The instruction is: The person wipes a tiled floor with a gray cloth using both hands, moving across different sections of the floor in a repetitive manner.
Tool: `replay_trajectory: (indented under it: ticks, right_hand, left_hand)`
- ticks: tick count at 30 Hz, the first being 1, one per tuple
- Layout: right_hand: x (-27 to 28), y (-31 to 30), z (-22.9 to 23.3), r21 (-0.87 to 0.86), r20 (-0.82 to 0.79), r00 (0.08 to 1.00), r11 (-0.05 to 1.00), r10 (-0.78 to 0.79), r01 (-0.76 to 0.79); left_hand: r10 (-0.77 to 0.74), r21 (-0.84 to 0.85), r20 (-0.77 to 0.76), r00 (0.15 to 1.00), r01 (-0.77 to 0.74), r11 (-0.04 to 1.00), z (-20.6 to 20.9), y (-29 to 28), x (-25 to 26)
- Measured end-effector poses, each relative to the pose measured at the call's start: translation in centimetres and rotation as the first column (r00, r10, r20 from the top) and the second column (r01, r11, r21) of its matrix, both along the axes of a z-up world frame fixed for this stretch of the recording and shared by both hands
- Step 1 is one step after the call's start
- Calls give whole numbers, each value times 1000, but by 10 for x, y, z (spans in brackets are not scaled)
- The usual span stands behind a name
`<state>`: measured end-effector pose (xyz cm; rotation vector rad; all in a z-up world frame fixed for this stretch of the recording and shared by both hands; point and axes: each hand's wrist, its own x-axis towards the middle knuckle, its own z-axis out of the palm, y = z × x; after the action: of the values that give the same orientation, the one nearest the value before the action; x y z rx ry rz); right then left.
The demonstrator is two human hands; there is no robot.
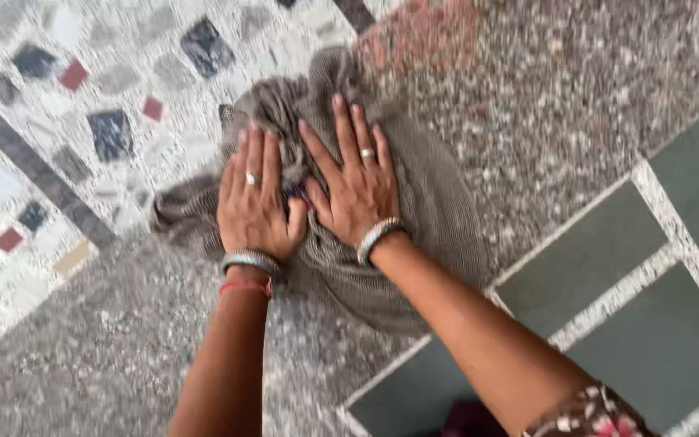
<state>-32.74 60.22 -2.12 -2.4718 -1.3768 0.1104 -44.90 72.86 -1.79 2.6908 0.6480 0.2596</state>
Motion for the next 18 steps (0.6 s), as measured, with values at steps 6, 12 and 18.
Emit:
replay_trajectory:
  ticks: [6,12,18]
  right_hand:
    - [-58,-66,34,-109,-103,983,981,149,-160]
    - [-52,-58,23,-76,-96,966,966,240,-247]
    - [-27,-22,-5,74,-11,987,984,161,-160]
  left_hand:
    - [144,29,-48,988,-143,989,27,-91,-66]
    - [35,-46,-218,975,-47,998,2,-70,-83]
    - [87,6,-69,994,-87,996,-2,-18,-62]
